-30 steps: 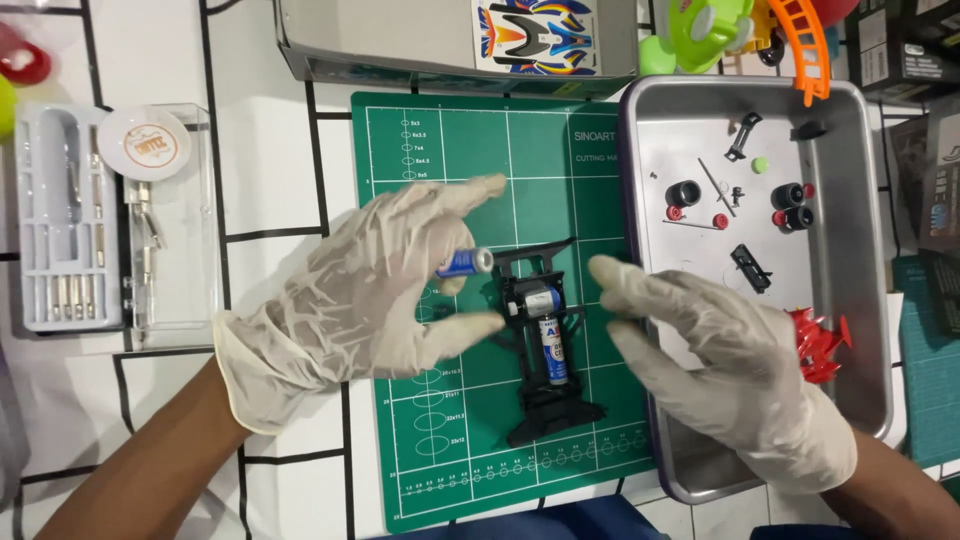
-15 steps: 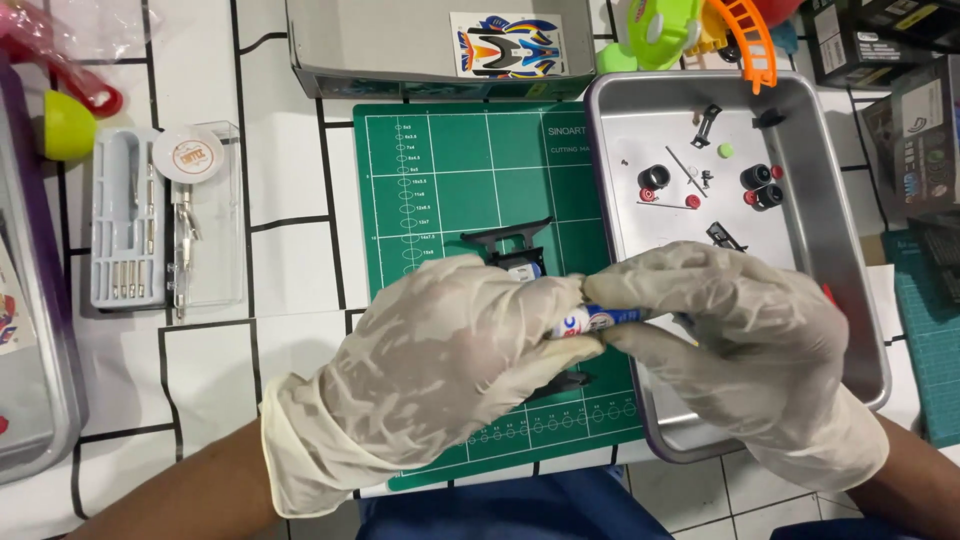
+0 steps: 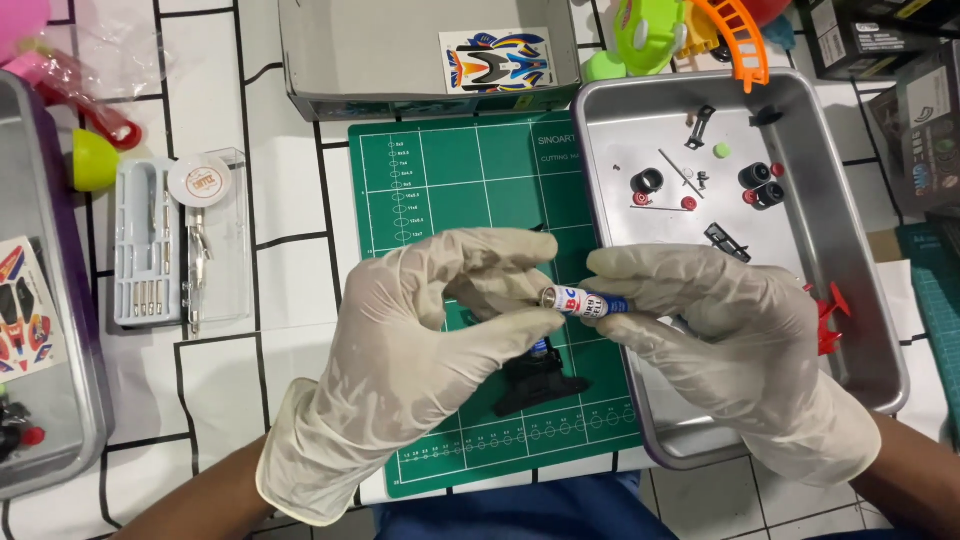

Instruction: Assembling a toy car chassis by installing the motor, gears, and batteries on a workspace.

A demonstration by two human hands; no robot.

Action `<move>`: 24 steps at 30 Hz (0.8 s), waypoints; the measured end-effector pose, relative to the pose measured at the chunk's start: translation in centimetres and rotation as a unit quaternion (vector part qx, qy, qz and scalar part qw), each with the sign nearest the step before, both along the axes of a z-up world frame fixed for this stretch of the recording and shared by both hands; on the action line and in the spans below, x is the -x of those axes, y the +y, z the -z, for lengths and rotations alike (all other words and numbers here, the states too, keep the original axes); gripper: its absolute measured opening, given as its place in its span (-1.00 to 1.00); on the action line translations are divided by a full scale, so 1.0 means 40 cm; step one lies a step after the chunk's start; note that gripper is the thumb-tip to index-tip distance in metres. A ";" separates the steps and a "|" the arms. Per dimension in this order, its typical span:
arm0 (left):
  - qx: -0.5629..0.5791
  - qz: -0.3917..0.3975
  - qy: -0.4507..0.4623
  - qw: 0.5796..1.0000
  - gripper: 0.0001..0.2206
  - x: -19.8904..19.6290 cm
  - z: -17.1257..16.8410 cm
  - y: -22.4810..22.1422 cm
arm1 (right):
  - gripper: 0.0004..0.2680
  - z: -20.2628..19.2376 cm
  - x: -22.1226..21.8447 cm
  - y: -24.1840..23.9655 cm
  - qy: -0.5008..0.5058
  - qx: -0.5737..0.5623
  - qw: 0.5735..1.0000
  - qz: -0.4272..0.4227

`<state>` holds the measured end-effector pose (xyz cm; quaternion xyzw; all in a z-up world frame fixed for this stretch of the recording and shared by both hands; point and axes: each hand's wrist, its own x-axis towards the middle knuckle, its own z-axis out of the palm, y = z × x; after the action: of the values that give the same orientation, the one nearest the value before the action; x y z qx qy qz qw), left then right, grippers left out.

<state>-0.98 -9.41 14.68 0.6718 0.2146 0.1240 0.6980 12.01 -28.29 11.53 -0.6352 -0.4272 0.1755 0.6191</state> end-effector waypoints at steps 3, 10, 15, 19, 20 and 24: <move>-0.027 -0.010 0.033 0.999 -0.65 -0.007 0.010 -0.005 | -0.60 -0.012 -0.001 0.011 0.029 0.052 0.998 0.009; 0.021 0.025 -0.010 0.999 -0.74 -0.031 0.070 0.017 | -0.55 -0.017 -0.019 0.035 -0.033 0.169 0.984 -0.054; 0.083 0.050 0.040 0.995 -0.68 -0.050 0.123 0.036 | -0.46 0.020 -0.026 0.034 -0.091 0.178 0.975 -0.102; 0.123 0.047 0.117 0.984 -0.71 -0.054 0.154 0.046 | -0.52 0.071 -0.032 0.028 -0.172 0.111 0.963 -0.173; 0.146 0.043 0.140 0.978 -0.70 -0.054 0.158 0.047 | -0.56 0.081 -0.035 0.029 -0.191 0.119 0.959 -0.172; 0.102 0.040 0.216 0.970 -0.74 -0.029 0.136 0.046 | -0.66 0.094 -0.033 0.025 -0.288 0.064 0.944 -0.146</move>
<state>0.19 -7.56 9.25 0.6158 0.3452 -0.0744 0.7043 13.33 -27.29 7.79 -0.6277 -0.6631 0.1010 0.3951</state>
